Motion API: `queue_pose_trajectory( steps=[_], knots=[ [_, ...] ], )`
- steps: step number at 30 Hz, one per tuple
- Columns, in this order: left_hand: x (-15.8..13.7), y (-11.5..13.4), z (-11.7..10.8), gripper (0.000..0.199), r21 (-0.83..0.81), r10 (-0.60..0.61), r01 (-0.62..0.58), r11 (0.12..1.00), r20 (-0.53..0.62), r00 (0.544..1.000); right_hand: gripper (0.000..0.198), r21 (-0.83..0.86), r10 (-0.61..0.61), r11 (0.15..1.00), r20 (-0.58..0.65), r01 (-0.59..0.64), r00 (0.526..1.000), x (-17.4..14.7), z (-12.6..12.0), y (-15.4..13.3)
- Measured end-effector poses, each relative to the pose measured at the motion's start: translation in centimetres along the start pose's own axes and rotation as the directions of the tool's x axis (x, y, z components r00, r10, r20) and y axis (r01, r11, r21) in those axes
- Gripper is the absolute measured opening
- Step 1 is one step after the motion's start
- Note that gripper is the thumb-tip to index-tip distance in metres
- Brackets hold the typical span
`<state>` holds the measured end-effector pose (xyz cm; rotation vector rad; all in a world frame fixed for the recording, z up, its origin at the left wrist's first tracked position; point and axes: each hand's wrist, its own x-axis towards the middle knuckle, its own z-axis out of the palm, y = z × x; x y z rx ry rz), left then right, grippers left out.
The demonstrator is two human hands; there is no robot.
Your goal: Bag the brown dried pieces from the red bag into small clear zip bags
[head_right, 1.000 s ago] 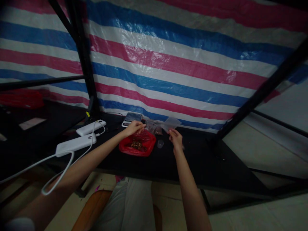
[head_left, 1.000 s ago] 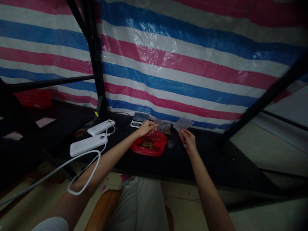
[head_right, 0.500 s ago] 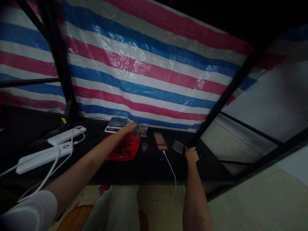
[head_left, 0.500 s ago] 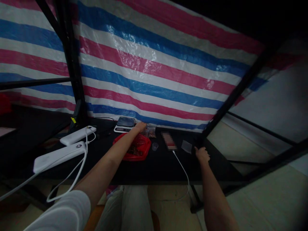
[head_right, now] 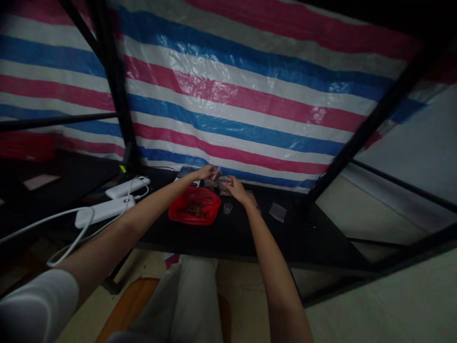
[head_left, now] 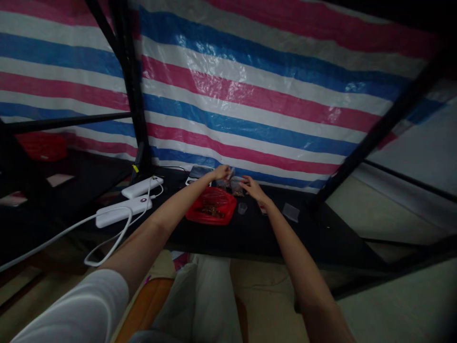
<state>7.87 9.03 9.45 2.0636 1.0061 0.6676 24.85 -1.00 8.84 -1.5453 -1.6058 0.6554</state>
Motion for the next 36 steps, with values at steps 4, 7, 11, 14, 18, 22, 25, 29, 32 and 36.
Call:
queue_pose_trajectory(
  steps=[4, 7, 11, 14, 18, 22, 25, 29, 32, 36],
  knots=[
    [-2.9, 1.1, 0.0, 0.017, -0.151, 0.017, -0.009, 0.988, 0.053, 0.998, 0.031, 0.232, -0.036, 0.972, 0.062, 0.02, 0.997, 0.6, 4.5, -1.8],
    [-5.4, 1.2, -0.6, 0.022, -0.221, 0.023, -0.004, 0.975, 0.084, 0.996, 0.034, 0.348, -0.021, 0.937, 0.068, -0.004, 0.997, 0.0, 6.1, -3.0],
    [-8.5, 1.1, -1.5, 0.016, -0.265, 0.035, -0.007, 0.964, 0.103, 0.994, 0.026, 0.43, 0.027, 0.9, 0.12, -0.077, 0.992, -1.7, 6.7, -4.5],
    [-10.0, 1.6, -1.6, 0.013, -0.273, 0.071, -0.052, 0.961, 0.06, 0.996, 0.018, 0.461, 0.064, 0.881, 0.101, -0.104, 0.993, -2.5, 6.6, -5.6],
    [-10.7, 2.0, -1.6, 0.013, -0.267, 0.122, -0.116, 0.957, 0.004, 0.993, 0.012, 0.482, 0.089, 0.87, 0.064, -0.109, 0.994, -2.5, 6.6, -6.6],
    [-10.7, 1.5, -1.9, 0.01, -0.306, 0.125, -0.115, 0.945, 0.013, 0.992, 0.01, 0.51, 0.083, 0.853, 0.084, -0.114, 0.993, -2.6, 6.9, -6.6],
    [-10.9, 0.8, -2.0, 0.01, -0.348, 0.123, -0.095, 0.933, 0.06, 0.991, 0.013, 0.528, 0.094, 0.838, 0.107, -0.136, 0.99, -3.0, 7.2, -6.1],
    [-11.0, 0.0, -1.8, 0.014, -0.382, 0.132, -0.081, 0.921, 0.111, 0.985, 0.015, 0.511, 0.114, 0.843, 0.134, -0.168, 0.984, -3.2, 7.3, -5.7],
    [-11.2, -0.1, -1.7, 0.016, -0.366, 0.143, -0.107, 0.924, 0.073, 0.987, 0.013, 0.49, 0.107, 0.858, 0.124, -0.154, 0.986, -3.3, 7.3, -5.7],
    [-11.5, 0.1, -1.5, 0.015, -0.362, 0.141, -0.103, 0.927, 0.081, 0.987, 0.011, 0.453, 0.089, 0.884, 0.085, -0.118, 0.992, -3.8, 7.3, -5.8]
  ],
)
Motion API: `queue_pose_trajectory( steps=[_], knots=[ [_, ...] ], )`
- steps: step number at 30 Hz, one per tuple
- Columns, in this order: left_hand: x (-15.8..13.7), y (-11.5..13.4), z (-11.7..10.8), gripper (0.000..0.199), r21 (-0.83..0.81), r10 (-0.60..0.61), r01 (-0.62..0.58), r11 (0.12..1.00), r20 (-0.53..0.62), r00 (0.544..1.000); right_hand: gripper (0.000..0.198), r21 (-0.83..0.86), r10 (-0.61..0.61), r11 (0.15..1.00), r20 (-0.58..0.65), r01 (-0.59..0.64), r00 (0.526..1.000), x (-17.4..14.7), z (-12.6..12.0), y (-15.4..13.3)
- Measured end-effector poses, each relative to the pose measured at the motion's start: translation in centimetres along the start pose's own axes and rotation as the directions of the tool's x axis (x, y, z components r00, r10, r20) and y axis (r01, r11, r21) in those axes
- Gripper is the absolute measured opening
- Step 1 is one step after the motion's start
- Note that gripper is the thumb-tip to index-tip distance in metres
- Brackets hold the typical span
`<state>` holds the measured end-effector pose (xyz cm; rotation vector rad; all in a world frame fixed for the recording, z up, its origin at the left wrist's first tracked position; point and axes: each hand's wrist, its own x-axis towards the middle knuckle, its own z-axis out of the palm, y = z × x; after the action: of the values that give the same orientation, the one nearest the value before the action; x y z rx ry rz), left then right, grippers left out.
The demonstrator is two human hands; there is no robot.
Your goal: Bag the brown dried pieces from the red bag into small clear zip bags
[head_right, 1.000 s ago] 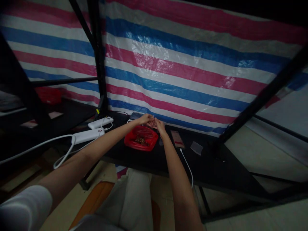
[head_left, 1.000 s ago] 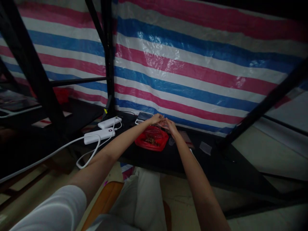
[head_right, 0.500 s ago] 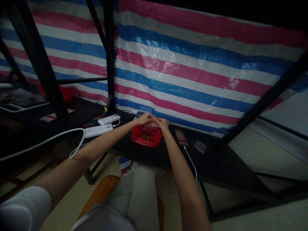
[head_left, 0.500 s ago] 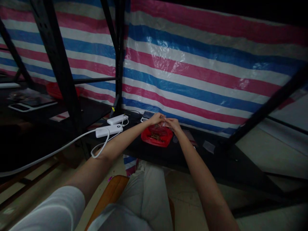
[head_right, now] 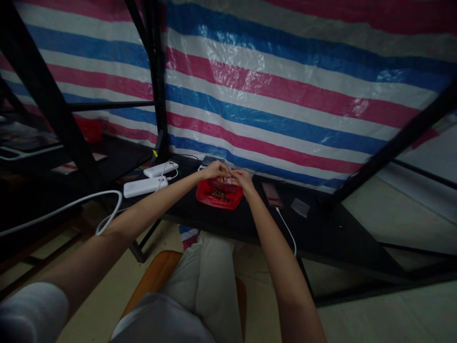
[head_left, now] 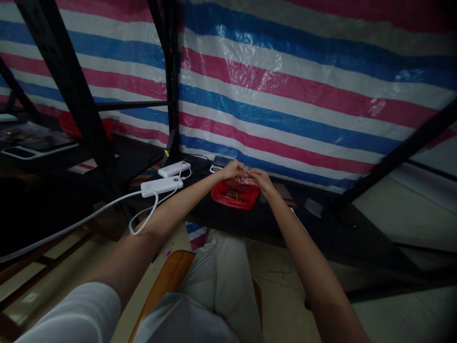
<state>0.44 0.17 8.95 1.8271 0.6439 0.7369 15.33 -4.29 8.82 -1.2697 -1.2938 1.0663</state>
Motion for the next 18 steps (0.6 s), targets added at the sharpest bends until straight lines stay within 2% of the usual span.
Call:
queue_pose_trajectory(
  steps=[5, 8, 13, 18],
  knots=[
    [-0.5, -0.4, 1.3, 0.011, 0.003, 0.013, -0.013, 1.0, -0.046, 0.999, 0.008, -0.119, -0.054, 0.992, -0.097, 0.042, 0.994, -0.3, 0.1, 0.3],
    [-0.6, -0.6, 1.7, 0.013, 0.049, 0.058, -0.054, 0.997, -0.087, 0.994, 0.005, -0.234, -0.131, 0.968, -0.159, 0.092, 0.979, -0.2, 0.3, 0.2],
    [-0.2, -0.1, 0.5, 0.014, 0.271, 0.168, -0.126, 0.954, -0.14, 0.976, 0.012, -0.392, -0.274, 0.905, -0.231, 0.168, 0.934, 0.2, 1.0, -0.1],
    [0.1, 0.3, -0.9, 0.016, 0.37, 0.23, -0.18, 0.911, -0.095, 0.969, 0.017, -0.412, -0.286, 0.894, -0.23, 0.173, 0.93, 1.2, 1.4, 0.0]
  ],
)
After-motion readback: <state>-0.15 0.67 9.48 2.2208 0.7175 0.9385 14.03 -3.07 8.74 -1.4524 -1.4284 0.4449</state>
